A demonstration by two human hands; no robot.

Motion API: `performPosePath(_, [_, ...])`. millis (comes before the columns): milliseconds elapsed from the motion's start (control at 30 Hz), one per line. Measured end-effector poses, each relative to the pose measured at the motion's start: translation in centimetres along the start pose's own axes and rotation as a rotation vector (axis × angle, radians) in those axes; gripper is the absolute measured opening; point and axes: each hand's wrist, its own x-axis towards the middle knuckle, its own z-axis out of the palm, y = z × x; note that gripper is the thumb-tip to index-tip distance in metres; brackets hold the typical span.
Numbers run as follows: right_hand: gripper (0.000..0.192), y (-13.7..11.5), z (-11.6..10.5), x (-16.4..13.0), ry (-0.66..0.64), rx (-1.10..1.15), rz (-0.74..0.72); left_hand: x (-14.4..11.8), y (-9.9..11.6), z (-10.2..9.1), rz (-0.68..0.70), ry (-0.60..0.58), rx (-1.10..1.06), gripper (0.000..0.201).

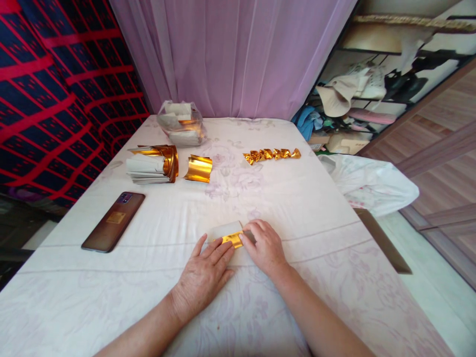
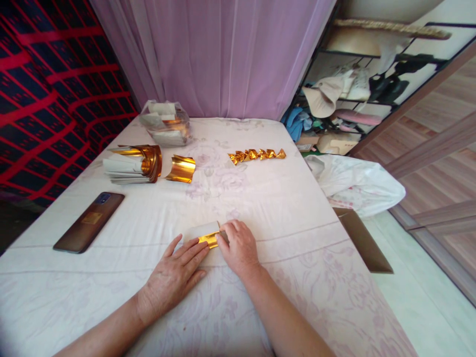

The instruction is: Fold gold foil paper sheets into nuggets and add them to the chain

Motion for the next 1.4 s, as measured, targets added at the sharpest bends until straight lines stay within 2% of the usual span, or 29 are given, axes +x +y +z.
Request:
performPosePath(233, [0.015, 0.2, -0.4, 0.0, 0.004, 0.112, -0.061, 0.1, 0.1, -0.1, -0.016, -0.008, -0.005, 0.039])
performPosePath(400, [0.011, 0.2, -0.7, -0.1, -0.019, 0.122, -0.1, 0.1, 0.2, 0.0, -0.023, -0.026, 0.01, 0.04])
performPosePath(633, [0.01, 0.6, -0.9, -0.5, -0.016, 0.039, -0.054, 0.2, 0.1, -0.2, -0.012, 0.003, 0.003, 0.041])
performPosePath(967, [0.003, 0.7, -0.8, -0.6, -0.008, 0.054, -0.036, 0.4, -0.8, 0.0, 0.019, -0.071, -0.042, 0.044])
performPosePath(1133, [0.006, 0.7, -0.7, -0.8, 0.002, 0.046, -0.012, 0.4, -1.1, 0.0, 0.023, -0.076, -0.05, 0.042])
performPosePath(1267, [0.003, 0.4, -0.5, -0.8, 0.001, 0.026, 0.027, 0.4, -0.1, 0.2, 0.001, -0.065, 0.012, 0.04])
performPosePath(1400, [0.004, 0.1, -0.4, -0.9, 0.004, -0.001, 0.037, 0.5, 1.7, 0.5, -0.108, -0.015, 0.1, 0.043])
